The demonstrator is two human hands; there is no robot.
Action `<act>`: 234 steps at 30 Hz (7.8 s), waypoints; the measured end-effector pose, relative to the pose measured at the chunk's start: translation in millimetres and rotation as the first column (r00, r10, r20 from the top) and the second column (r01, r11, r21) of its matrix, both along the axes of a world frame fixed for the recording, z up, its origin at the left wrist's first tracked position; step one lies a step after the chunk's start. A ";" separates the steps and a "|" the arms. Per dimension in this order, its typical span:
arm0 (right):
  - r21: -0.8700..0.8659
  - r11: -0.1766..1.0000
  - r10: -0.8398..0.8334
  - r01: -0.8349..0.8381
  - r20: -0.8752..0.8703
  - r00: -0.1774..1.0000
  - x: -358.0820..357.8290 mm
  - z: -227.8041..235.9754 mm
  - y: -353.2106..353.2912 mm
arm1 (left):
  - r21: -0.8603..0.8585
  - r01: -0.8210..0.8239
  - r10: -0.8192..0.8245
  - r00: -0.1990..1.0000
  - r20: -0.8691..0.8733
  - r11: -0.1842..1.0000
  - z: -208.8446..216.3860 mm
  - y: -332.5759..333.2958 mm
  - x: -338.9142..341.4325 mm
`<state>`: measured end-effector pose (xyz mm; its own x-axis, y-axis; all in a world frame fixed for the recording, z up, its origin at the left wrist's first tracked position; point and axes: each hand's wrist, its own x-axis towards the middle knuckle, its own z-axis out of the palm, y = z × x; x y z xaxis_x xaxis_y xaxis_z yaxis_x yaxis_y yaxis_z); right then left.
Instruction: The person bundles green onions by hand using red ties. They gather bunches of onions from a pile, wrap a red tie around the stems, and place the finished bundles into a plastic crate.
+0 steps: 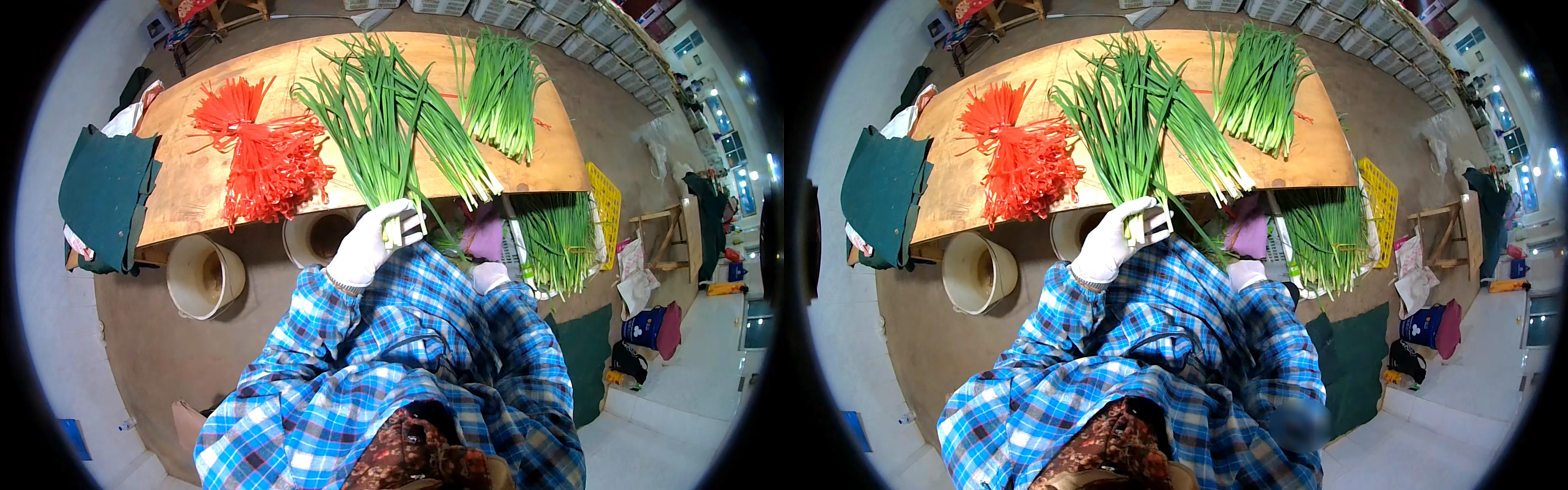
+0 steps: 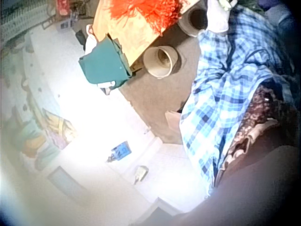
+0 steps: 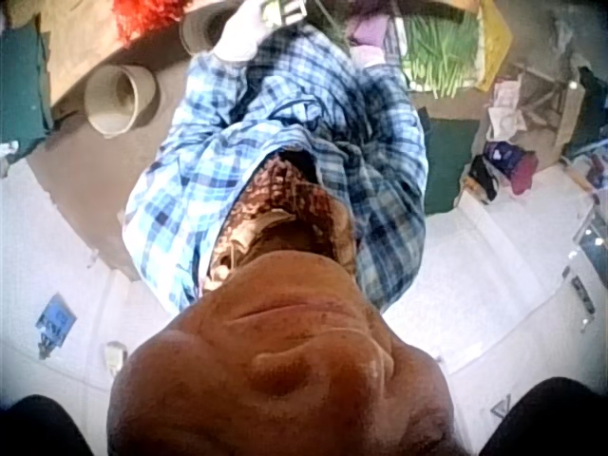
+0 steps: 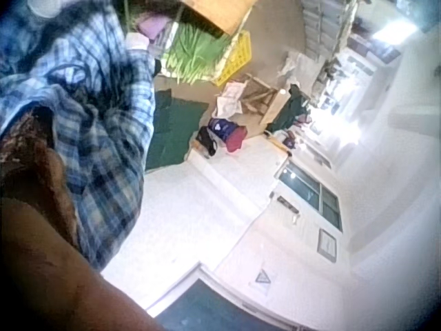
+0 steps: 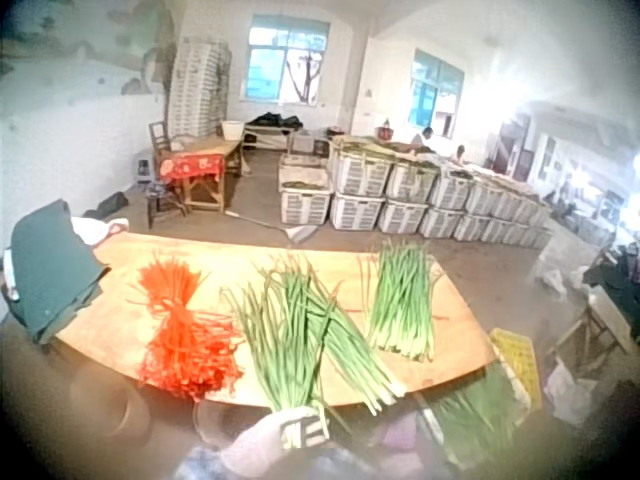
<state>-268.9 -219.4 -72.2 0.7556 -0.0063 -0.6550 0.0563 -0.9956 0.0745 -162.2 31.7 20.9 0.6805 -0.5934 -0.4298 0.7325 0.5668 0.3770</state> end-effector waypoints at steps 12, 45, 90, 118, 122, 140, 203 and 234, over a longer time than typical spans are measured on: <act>0.355 0.931 -0.356 0.090 0.823 0.444 43.7 76.5 34.5 | -0.143 -0.031 0.011 0.991 -0.136 0.989 13.1 -4.4 3.3; 0.913 -0.163 -0.859 0.375 -0.319 0.402 50.7 76.3 45.7 | -0.026 0.071 -0.069 0.996 0.061 0.997 22.8 -19.4 5.0; 0.578 0.591 -0.733 0.563 0.095 0.673 25.9 8.6 -0.7 | -0.601 0.084 -0.160 0.984 -0.074 0.795 -4.3 -37.0 9.0; 0.942 -0.095 -0.882 0.322 -0.230 0.411 65.6 74.8 52.9 | -0.637 0.004 0.118 0.982 0.150 0.771 95.3 77.0 75.9; 0.907 -0.160 -0.857 0.390 -0.323 0.401 60.8 68.3 50.5 | -0.614 -0.075 0.076 0.997 -0.024 0.786 66.0 80.5 77.8; 0.922 -0.184 -0.834 0.342 -0.330 0.442 48.2 88.1 55.9 | -0.208 0.234 -0.161 0.934 0.319 0.950 144.0 -95.3 132.8; 0.123 0.984 -0.167 0.128 0.887 0.430 87.4 118.0 0.6 | -0.021 0.098 -0.095 0.990 0.107 0.995 -13.4 -63.1 47.7; 0.918 -0.166 -0.724 0.360 -0.362 0.587 79.8 130.2 39.2 | -0.322 0.054 -0.081 0.994 -0.072 0.945 -5.6 -51.8 51.2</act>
<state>-189.1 -180.2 58.0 0.9162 -0.1073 -0.3860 -0.3797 0.0750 -0.9221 -111.0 -20.1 15.3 0.6040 -0.7521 -0.2637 0.7943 0.5954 0.1209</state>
